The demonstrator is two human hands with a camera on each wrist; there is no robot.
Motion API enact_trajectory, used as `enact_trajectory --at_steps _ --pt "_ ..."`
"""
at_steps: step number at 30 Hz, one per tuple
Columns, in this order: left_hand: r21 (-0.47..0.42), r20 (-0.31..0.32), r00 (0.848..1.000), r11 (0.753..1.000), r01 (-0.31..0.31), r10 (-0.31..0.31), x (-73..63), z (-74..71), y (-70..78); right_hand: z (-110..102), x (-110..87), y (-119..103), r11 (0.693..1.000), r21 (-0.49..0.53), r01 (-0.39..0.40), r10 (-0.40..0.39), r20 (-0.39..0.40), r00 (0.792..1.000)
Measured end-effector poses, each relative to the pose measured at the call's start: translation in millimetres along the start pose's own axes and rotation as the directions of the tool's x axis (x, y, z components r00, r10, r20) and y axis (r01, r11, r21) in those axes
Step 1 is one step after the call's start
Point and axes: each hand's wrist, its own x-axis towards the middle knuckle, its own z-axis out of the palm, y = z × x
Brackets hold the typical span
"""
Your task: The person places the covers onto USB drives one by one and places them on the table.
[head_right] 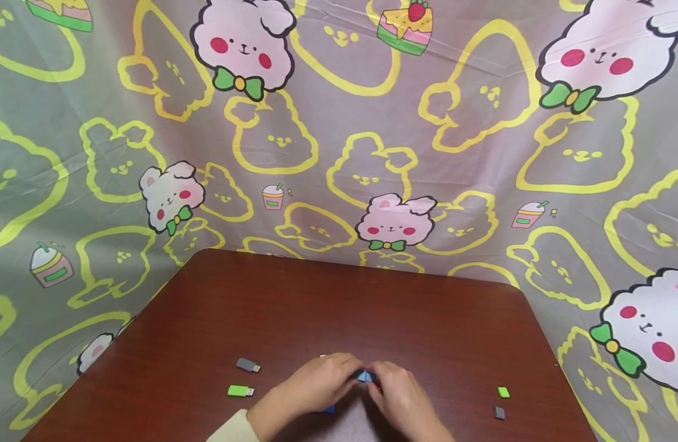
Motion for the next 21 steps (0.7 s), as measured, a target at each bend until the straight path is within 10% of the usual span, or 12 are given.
enact_trajectory --at_steps 9,21 --pt "-0.026 0.087 0.981 0.984 0.175 -0.172 -11.1 -12.9 -16.2 -1 5.3 5 0.992 -0.069 -0.107 0.110 0.030 0.994" --pt "-0.015 0.150 0.962 0.972 0.234 -0.230 -36.6 -14.3 -35.1 1 10.6 14 0.958 -0.212 -0.195 0.227 0.137 0.964"
